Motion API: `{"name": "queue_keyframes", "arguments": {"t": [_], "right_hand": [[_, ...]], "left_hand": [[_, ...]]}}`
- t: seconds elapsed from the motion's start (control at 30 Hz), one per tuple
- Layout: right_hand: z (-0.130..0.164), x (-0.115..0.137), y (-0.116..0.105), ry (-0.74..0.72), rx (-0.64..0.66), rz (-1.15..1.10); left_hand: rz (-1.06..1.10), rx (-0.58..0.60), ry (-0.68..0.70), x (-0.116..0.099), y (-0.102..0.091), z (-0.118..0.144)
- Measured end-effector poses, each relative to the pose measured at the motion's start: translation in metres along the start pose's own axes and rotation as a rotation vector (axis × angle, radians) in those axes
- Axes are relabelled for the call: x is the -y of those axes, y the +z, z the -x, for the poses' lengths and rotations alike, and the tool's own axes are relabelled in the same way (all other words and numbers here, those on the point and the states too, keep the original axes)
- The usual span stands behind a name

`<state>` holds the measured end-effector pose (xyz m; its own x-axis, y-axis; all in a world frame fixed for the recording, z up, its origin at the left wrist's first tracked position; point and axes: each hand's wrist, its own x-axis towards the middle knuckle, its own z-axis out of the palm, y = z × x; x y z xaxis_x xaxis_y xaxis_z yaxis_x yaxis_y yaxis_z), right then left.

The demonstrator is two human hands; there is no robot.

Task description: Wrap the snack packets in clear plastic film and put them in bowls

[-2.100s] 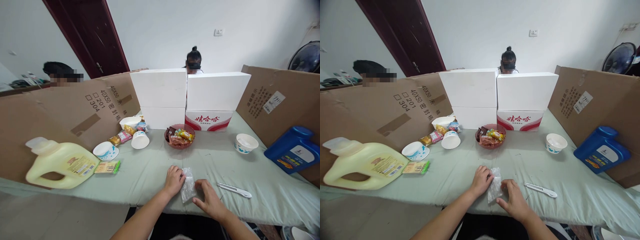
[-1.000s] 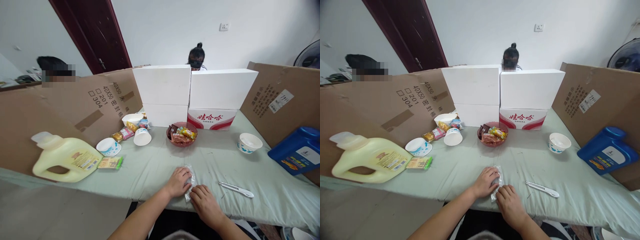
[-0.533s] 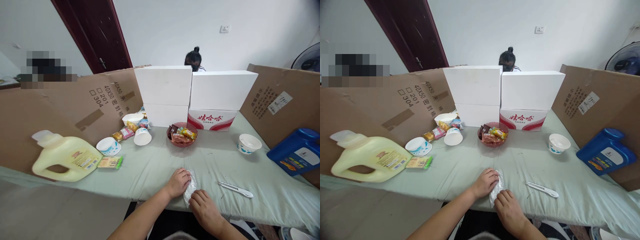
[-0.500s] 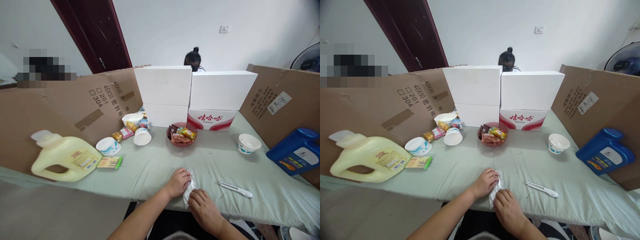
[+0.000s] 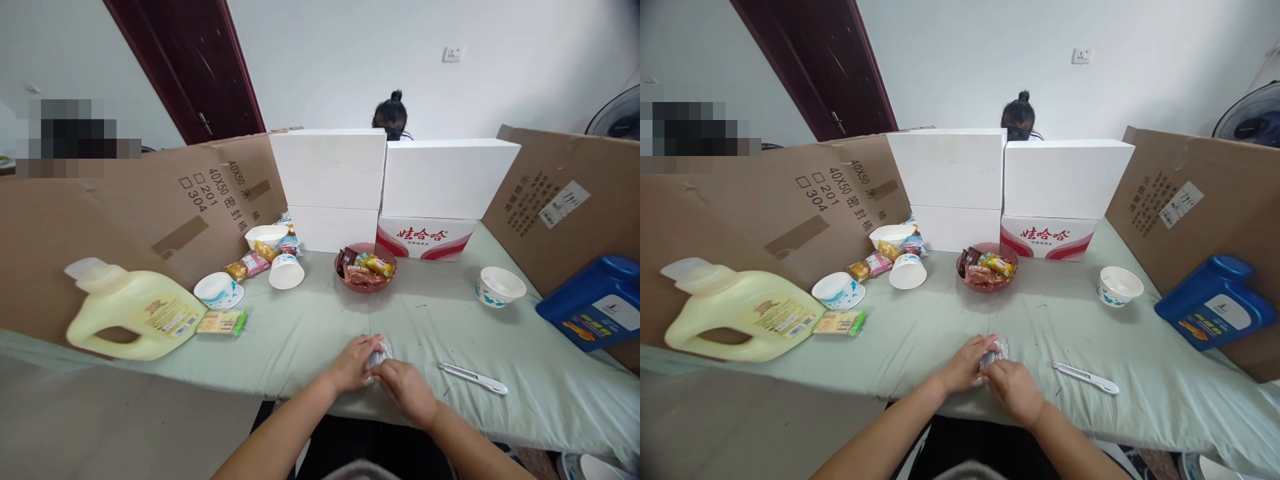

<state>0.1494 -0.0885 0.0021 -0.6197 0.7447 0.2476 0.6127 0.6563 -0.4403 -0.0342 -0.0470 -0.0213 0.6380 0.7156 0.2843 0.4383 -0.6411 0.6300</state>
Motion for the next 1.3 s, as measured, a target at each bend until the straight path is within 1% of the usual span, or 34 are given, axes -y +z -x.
{"name": "queue_keyframes", "arguments": {"t": [0.07, 0.13, 0.2, 0.3, 0.4, 0.6, 0.77, 0.87, 0.93, 1.03, 1.1, 1.17, 1.2, 1.3], "right_hand": [[-0.015, -0.011, 0.001, 0.083, 0.008, 0.027], [-0.028, -0.021, 0.006, 0.158, -0.006, 0.077], [-0.037, -0.028, 0.013, 0.251, -0.01, 0.143], [-0.043, -0.032, 0.021, 0.381, 0.002, 0.253], [-0.047, -0.03, 0.025, 0.429, 0.041, 0.327], [-0.054, -0.025, 0.023, 0.453, 0.112, 0.406], [-0.053, -0.023, 0.025, 0.457, 0.107, 0.433], [-0.051, -0.023, 0.025, 0.454, 0.061, 0.44], [-0.048, -0.027, 0.021, 0.46, 0.011, 0.448], [-0.042, -0.038, 0.005, 0.481, -0.069, 0.46], [-0.036, -0.042, -0.006, 0.482, -0.117, 0.459], [-0.031, -0.04, -0.012, 0.436, -0.145, 0.438], [-0.029, -0.037, -0.012, 0.391, -0.142, 0.418], [-0.024, -0.024, 0.003, 0.249, -0.089, 0.346]], "left_hand": [[0.04, -0.011, -0.051, 0.005, 0.001, 0.001], [0.082, -0.047, -0.094, 0.01, 0.003, 0.001], [0.119, -0.093, -0.089, 0.014, 0.004, 0.002], [0.135, -0.155, -0.065, 0.019, 0.006, 0.002], [0.157, -0.179, -0.068, 0.022, 0.007, 0.002], [0.232, -0.202, -0.102, 0.013, 0.0, 0.0], [0.162, -0.189, -0.143, 0.007, 0.003, -0.001], [0.038, -0.168, -0.117, 0.004, 0.005, 0.0], [-0.075, -0.158, -0.104, 0.001, 0.005, 0.0], [-0.2, -0.179, -0.133, -0.003, 0.004, 0.0], [-0.218, -0.199, -0.158, -0.003, 0.004, 0.0], [-0.206, -0.214, -0.167, -0.003, 0.005, -0.001], [-0.201, -0.218, -0.167, -0.002, 0.005, -0.001], [-0.223, -0.216, -0.173, 0.001, 0.005, -0.001]]}}
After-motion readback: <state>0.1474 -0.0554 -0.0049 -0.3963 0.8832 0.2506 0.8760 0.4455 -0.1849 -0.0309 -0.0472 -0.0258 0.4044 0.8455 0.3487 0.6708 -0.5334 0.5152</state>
